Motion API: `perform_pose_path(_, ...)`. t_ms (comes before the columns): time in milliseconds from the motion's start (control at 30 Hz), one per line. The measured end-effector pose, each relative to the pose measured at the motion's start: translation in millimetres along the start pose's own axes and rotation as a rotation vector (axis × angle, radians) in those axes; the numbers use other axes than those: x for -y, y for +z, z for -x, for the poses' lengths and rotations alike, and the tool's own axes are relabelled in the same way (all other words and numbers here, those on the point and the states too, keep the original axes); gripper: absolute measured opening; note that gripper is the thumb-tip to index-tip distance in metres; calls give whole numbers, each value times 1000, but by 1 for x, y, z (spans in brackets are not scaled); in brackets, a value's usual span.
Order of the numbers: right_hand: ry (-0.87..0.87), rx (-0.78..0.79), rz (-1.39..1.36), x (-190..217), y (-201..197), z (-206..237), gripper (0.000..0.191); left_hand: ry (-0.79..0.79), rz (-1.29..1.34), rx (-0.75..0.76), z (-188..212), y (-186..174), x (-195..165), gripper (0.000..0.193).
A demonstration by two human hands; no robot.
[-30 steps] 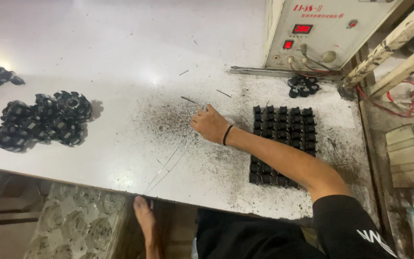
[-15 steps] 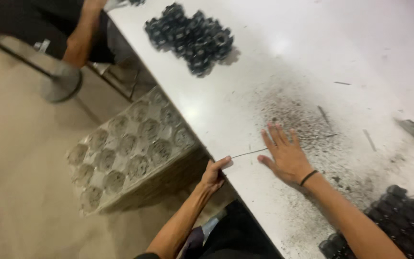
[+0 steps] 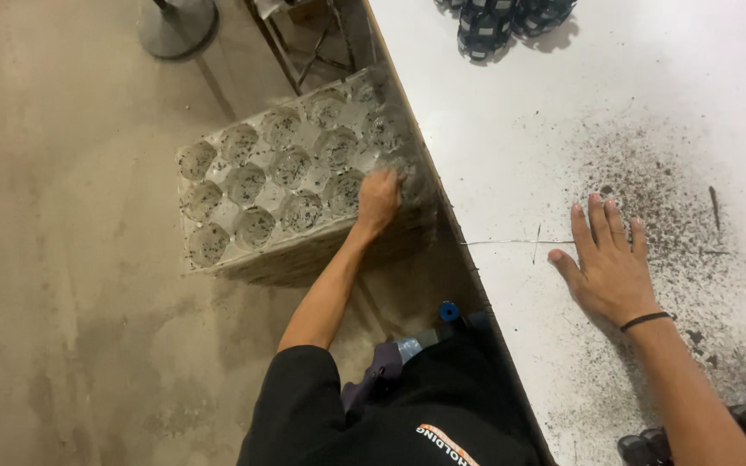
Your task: The person solders components mounted in a grid jig on a workbench, using a soldering iron in one hand while steadying parts with the other. They then touch probe leads to the soldered components to test them, and finally gather the finished black components into piles on the bench.
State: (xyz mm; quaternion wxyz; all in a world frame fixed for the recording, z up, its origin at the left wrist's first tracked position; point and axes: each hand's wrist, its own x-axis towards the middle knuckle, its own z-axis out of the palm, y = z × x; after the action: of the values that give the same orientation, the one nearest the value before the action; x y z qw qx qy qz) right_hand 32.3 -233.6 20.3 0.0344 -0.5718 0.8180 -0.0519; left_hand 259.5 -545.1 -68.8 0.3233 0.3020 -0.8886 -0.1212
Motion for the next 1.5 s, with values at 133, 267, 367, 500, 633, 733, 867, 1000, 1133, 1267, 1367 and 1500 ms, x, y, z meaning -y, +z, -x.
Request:
perform_pose_path(133,27,8,17,-2,4,3,82,-218,134,-440,-29,-40,40,16)
perform_pose_path(267,47,48,15,-3,6,3,83,-523,360,-628,-74,-144,80,44)
perform_pose_path(367,-26,-16,-6,-15,1,5,81,-305,142,-644,-95,-228,57,41)
perform_pose_path(500,3,146,-194,-101,-41,47,52,167,176,-347,-103,-276,-50,15)
perform_pose_path(633,434,492,-87,-221,-71,147,52,544,299,129,-84,-265,-161,18)
perform_pose_path(733,547,634,-299,-258,-57,213,49,915,493,439,-54,-215,-256,19)
perform_pose_path(867,603,686,-289,-248,-48,249,49,1003,644,782,-38,-89,-399,26)
perform_pose_path(1000,617,579,-503,-229,-62,240,64,918,474,892,-26,43,-484,58)
perform_pose_path(1133,470,549,-345,-224,-86,232,41,894,441,804,1,124,-518,50)
perform_pose_path(1267,398,372,-383,-214,-125,246,40,933,437,1009,-24,125,-494,47)
perform_pose_path(1367,380,75,-370,-196,-147,238,41,1150,334,698,-84,99,-432,55)
perform_pose_path(1500,382,-259,-213,-177,-131,192,35,983,216,788,-120,80,-387,58)
